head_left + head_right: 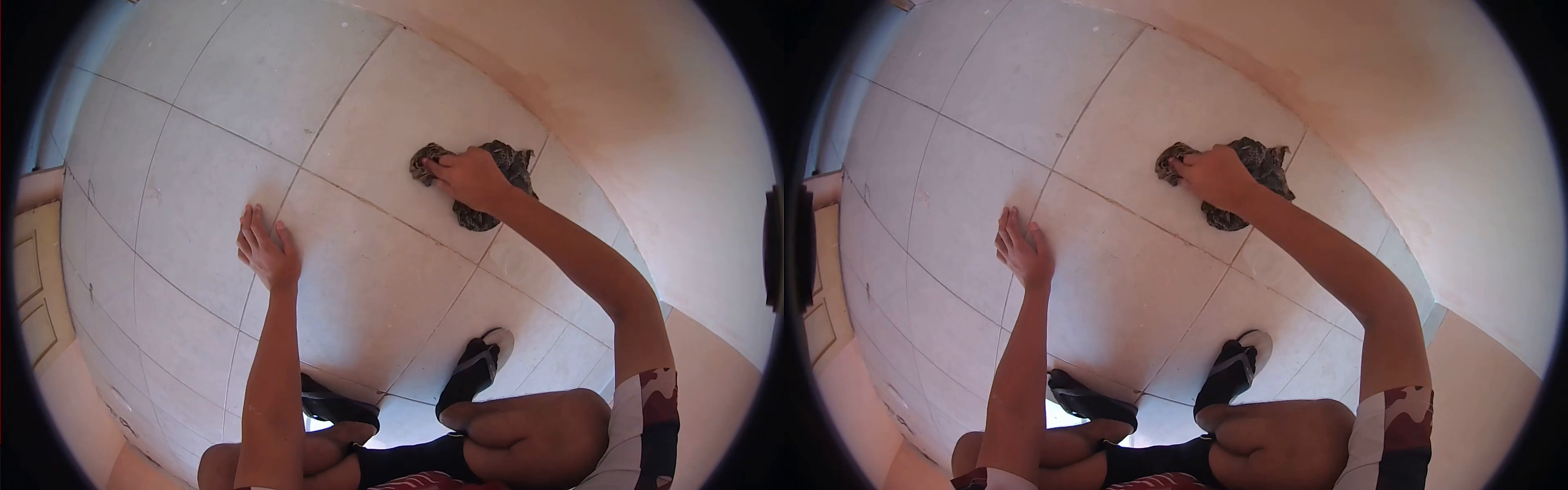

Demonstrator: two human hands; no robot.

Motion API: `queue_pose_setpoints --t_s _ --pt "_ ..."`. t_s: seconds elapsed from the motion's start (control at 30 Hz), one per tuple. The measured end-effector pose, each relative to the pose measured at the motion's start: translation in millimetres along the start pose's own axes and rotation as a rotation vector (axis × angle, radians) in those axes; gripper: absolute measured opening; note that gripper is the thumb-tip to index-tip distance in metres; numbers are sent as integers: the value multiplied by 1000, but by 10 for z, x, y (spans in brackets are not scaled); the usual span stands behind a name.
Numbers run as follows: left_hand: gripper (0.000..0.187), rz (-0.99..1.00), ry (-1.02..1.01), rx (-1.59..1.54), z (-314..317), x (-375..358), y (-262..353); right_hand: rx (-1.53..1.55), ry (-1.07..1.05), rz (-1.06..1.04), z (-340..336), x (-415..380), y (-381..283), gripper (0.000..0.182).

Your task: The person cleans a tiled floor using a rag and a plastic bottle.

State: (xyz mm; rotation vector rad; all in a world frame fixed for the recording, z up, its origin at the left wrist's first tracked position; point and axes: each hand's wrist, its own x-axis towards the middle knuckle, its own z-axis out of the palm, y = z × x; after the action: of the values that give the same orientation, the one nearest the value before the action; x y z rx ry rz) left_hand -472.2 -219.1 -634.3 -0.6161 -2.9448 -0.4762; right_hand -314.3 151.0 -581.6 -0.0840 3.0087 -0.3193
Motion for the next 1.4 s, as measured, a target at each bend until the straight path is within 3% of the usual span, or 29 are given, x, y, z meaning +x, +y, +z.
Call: queue_pose_setpoints --t_s 0.07,0.13,0.2,0.27,0.33,0.4,0.47,0.53,0.6,0.67,0.7,0.73,0.8,0.87,0.93,0.97,1.0,1.07,1.13,1.2,1.27,1.33,1.4 --pt "50 2 -3 -10 -5 0 -4 -65 -49 41 -117 209 309 28" --pt "50 -9 -8 -18 -6 -18 -9 -94 42 664 -109 480 499 32" --pt "51 3 -9 -35 -16 11 -7 -127 133 544 86 544 179 34" --pt "52 3 -16 -43 -13 24 -11 -3 87 7 104 556 -228 32" --pt "52 1 -35 -39 -34 13 -34 -46 36 2 7 613 -100 32" --pt "53 -9 -38 -54 -43 28 -22 -55 113 429 -93 856 137 33" --pt "55 -14 -37 -53 -16 44 -40 -86 165 451 145 939 -210 35" --pt "56 -15 -53 -44 -8 22 -55 -86 98 -43 258 874 -656 35" --pt "57 -32 -78 -37 -66 -47 -75 -56 93 -99 90 901 -506 36" --pt "56 -47 -85 -45 -63 -18 -50 -95 110 395 -13 1097 -259 37" --pt "56 -58 -105 -37 -80 -11 -41 -121 153 467 65 1165 -403 35" --pt "56 -71 -104 -34 -68 4 -35 -120 149 455 179 1182 -637 35" --pt "57 -58 -99 -51 -86 -5 -43 -87 104 14 313 1170 -1125 33" --pt "57 -67 -109 -48 -66 3 -49 -31 122 -6 192 1261 -993 35" --pt "58 -75 -109 -53 -26 20 -65 -7 190 280 215 1370 -993 38" --pt "58 -74 -108 -60 -19 41 -50 -96 141 284 373 1360 -1199 38" --pt "58 -68 -109 -64 -33 49 -51 -97 141 279 350 1323 -1225 38" --pt "58 -67 -103 -65 -28 56 -46 -38 129 43 314 1285 -1202 38" --pt "58 -73 -110 -61 -28 27 -71 19 142 49 214 1376 -1033 39" --pt "58 -74 -113 -75 -36 36 -52 0 174 444 243 1410 -1006 38" --pt "58 -73 -106 -77 -37 48 -44 -58 207 328 330 1364 -1201 38" --pt "58 -65 -108 -78 -47 57 -48 -26 59 6 207 1341 -1239 38" --pt "58 -74 -122 -83 -45 35 -53 -40 94 22 95 1394 -992 38"
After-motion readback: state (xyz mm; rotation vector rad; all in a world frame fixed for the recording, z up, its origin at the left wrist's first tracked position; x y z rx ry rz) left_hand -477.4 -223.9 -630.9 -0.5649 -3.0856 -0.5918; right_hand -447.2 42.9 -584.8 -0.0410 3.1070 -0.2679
